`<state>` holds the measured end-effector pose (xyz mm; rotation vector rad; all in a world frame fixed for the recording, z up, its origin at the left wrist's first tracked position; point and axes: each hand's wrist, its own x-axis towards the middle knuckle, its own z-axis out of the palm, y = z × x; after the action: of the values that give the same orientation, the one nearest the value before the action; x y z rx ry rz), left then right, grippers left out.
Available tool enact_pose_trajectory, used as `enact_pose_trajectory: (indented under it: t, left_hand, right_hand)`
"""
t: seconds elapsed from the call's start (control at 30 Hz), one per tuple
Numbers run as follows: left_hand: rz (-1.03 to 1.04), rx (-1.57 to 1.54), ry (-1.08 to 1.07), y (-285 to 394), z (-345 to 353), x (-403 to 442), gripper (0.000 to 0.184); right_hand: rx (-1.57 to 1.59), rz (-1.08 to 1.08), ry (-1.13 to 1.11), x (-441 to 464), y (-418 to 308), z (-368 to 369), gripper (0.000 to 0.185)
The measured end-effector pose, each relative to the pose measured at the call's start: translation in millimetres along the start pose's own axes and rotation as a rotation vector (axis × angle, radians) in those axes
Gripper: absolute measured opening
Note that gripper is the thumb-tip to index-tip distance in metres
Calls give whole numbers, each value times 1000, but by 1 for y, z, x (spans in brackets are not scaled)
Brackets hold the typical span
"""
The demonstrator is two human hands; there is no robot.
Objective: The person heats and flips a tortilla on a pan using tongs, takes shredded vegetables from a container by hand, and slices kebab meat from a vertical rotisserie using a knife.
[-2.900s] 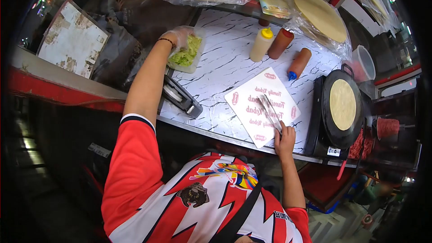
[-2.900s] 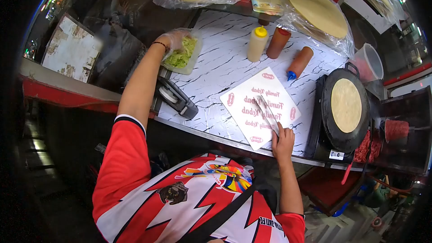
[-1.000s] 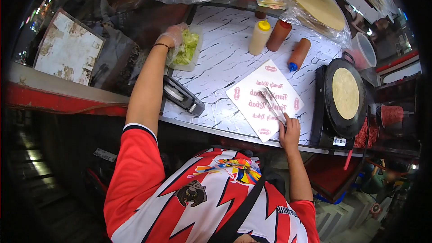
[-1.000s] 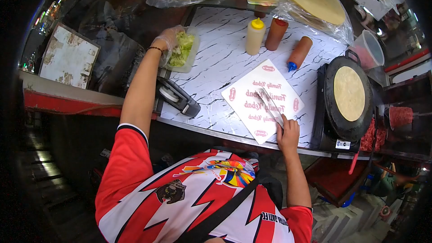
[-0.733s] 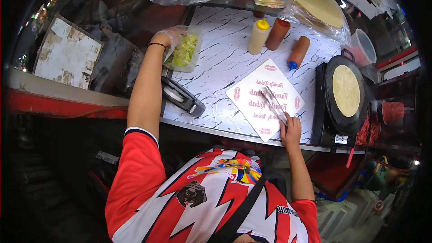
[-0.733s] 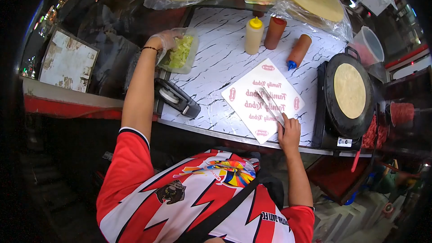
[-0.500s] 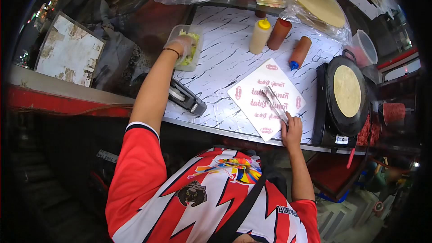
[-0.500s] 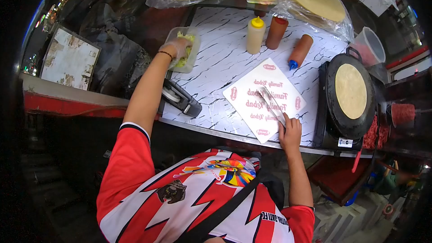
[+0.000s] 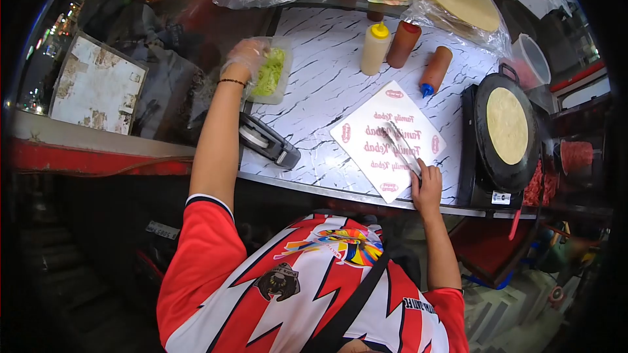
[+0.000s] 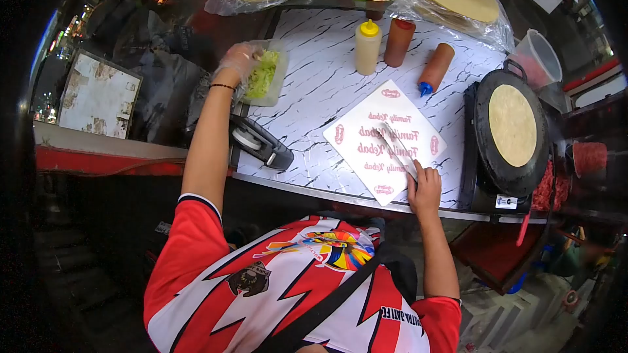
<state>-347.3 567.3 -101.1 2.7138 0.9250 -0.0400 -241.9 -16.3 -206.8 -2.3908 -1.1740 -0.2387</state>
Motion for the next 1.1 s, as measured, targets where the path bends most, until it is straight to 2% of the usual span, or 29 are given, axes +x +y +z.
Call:
enact_pose_trajectory:
  t: [0.1, 0.2, 0.33, 0.5, 0.6, 0.7, 0.8, 0.83, 0.87, 0.93, 1.03, 1.1]
  left_hand:
    - [-17, 197, -247, -6, 43, 14, 34]
    - [37, 393, -403, 22, 50, -8, 35]
    - [180, 247, -293, 7, 30, -1, 26]
    - [61, 28, 21, -12, 6, 14, 26]
    - [129, 13, 150, -15, 10, -1, 28]
    - [191, 147, -203, -7, 8, 2, 33]
    - [245, 325, -377, 7, 50, -5, 33]
    - [214, 353, -274, 5, 69, -2, 26]
    - [198, 351, -305, -4, 78, 4, 27]
    - [181, 351, -359, 8, 63, 7, 30]
    - [273, 203, -285, -4, 36, 13, 28]
    - [216, 107, -46, -15, 31, 15, 24]
  right_hand:
    - [3, 6, -14, -1, -1, 1, 45]
    - [-7, 0, -10, 1, 1, 1, 45]
    - [-18, -21, 8, -1, 2, 2, 46]
    - [3, -18, 4, 2, -3, -2, 45]
    - [-3, -18, 9, 1, -1, -1, 45]
    - [1, -20, 15, 1, 1, 1, 45]
    - [1, -14, 6, 0, 1, 1, 45]
    - [0, -15, 0, 1, 1, 0, 45]
    - [0, -21, 1, 0, 0, 1, 45]
    - [-6, -25, 16, 0, 1, 1, 45]
    - [-11, -17, 8, 0, 2, 2, 45]
    - [-2, -10, 8, 0, 0, 0, 45]
